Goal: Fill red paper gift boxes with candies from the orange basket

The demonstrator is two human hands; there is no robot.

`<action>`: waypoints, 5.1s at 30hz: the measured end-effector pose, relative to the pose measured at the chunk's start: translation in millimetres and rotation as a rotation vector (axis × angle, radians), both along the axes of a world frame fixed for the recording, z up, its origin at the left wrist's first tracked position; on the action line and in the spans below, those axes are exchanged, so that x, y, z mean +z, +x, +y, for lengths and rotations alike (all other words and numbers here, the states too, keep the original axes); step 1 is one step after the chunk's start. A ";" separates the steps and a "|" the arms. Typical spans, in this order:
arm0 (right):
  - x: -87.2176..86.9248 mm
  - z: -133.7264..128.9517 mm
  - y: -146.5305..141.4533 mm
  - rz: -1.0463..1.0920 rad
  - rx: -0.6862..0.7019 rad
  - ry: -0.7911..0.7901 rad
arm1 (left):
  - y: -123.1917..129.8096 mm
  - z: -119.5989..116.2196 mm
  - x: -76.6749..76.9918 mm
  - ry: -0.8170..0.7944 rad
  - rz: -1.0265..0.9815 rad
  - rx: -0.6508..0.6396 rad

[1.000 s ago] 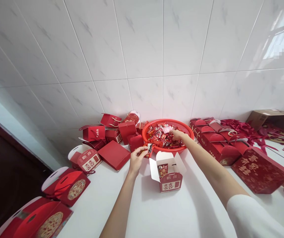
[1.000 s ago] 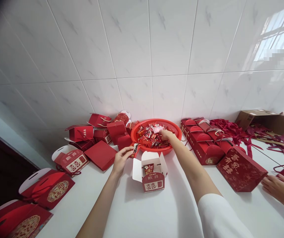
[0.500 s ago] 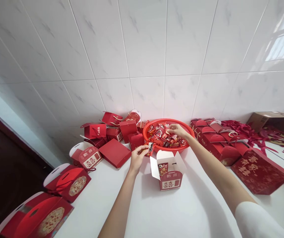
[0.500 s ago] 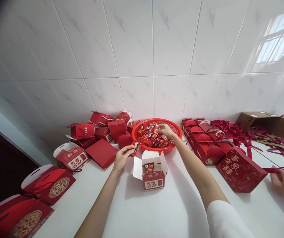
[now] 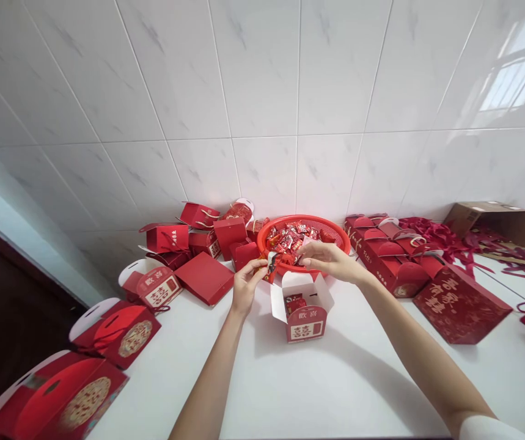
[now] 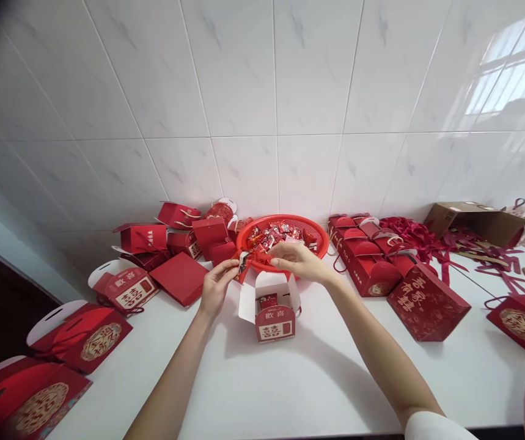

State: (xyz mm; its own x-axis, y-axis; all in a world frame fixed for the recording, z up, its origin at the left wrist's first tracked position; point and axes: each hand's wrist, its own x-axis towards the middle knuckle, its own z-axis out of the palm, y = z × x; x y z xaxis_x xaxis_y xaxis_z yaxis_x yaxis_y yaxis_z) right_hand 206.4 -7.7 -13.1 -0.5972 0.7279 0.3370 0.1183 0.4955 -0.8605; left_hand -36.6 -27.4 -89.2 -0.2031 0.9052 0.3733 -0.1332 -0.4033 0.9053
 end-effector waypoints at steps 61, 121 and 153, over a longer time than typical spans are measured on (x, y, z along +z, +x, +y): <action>-108.2 -66.6 4.0 0.069 -0.512 -0.118 | 26.3 -19.1 -5.4 -0.167 0.516 -0.171; -93.5 -62.9 29.0 0.248 -0.186 -0.489 | 6.4 -17.6 11.4 -0.509 0.390 -0.589; -92.7 -63.8 15.6 0.187 -0.325 -0.298 | 2.3 -26.3 27.0 -0.243 0.182 -0.571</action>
